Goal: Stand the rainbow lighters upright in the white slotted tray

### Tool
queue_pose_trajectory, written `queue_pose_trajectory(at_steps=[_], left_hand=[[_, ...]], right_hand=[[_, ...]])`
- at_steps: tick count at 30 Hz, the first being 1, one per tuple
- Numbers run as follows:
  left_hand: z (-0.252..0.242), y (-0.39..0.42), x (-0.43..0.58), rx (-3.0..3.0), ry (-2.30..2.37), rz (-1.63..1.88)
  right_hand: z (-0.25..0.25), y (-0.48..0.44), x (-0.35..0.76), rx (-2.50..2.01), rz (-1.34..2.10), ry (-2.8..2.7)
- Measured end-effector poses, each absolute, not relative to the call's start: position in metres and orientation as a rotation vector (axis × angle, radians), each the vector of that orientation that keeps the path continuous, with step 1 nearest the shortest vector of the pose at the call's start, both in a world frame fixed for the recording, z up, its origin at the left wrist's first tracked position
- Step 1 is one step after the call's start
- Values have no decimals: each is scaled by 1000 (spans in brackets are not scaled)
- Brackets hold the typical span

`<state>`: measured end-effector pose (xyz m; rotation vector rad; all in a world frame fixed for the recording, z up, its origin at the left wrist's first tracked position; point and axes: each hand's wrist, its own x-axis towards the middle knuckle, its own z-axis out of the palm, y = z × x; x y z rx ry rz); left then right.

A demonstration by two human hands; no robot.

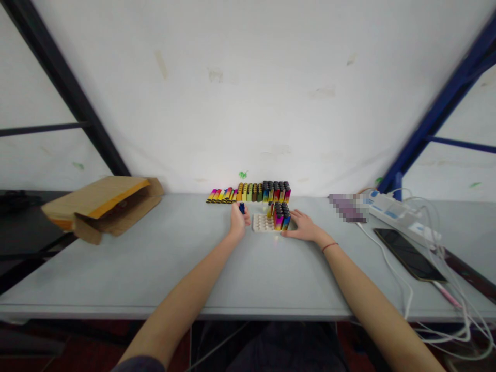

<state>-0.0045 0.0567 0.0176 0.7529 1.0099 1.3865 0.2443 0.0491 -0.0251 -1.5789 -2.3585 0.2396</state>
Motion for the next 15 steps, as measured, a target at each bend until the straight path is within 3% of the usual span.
queue_pose_trajectory(at_steps=[15], left_hand=[[14,59,-5,731,1014,1353]], right_hand=[[-26,52,246,-1579,248,-2377]])
